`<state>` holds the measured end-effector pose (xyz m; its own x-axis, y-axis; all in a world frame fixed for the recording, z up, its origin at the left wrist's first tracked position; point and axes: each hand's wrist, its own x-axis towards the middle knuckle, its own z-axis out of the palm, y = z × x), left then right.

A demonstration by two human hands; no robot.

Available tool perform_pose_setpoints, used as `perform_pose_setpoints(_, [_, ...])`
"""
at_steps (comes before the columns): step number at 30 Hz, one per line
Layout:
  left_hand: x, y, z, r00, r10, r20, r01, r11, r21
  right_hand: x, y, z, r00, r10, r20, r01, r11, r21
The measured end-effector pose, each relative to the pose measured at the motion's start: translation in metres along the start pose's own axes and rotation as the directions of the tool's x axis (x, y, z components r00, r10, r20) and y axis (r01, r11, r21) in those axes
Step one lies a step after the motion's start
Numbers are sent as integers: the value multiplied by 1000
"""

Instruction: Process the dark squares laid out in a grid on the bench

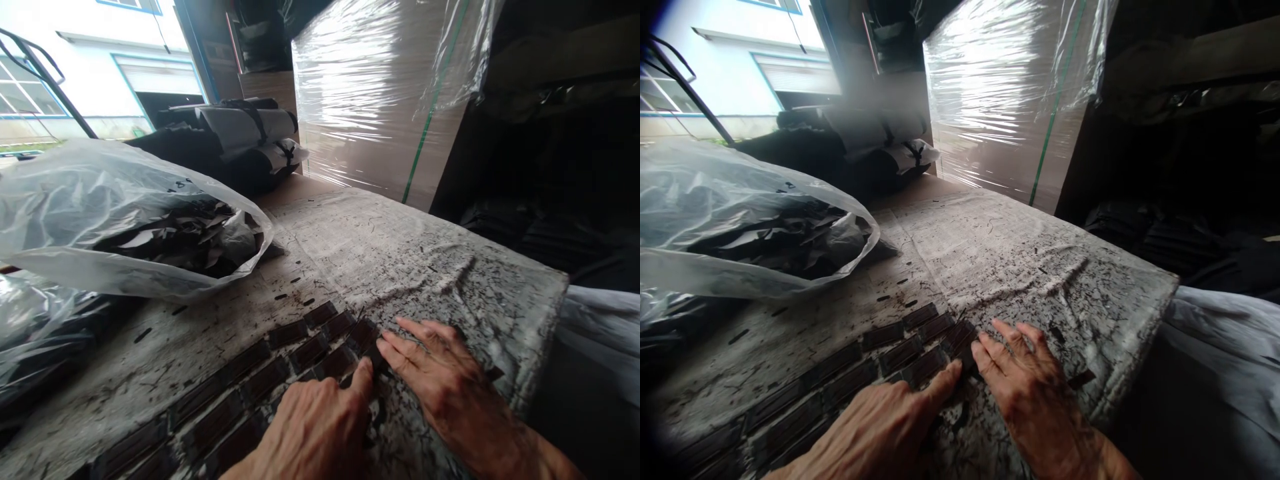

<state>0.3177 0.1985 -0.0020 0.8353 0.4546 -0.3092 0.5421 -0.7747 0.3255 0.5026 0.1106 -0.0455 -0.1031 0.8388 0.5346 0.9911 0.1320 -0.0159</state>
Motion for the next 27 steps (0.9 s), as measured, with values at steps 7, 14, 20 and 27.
perform_pose_setpoints(7, [-1, 18, -12, 996, -78, 49, 70, 987, 146, -6, -7, -6, 986, 21, 168, -28, 999, 42])
perform_pose_setpoints(14, [1, 29, -20, 999, -40, 2, 38, 971, 237, 8, 28, -59, 950, 210, 233, -253, 951, 175])
perform_pose_setpoints(20, [2, 31, -29, 997, -3, -76, 21, 972, 236, -22, 37, -72, 855, 218, 471, -365, 898, 246])
perform_pose_setpoints(27, [-3, 23, -24, 987, -28, -159, 52, 987, 150, -24, 38, -70, 769, 222, 600, -456, 848, 271])
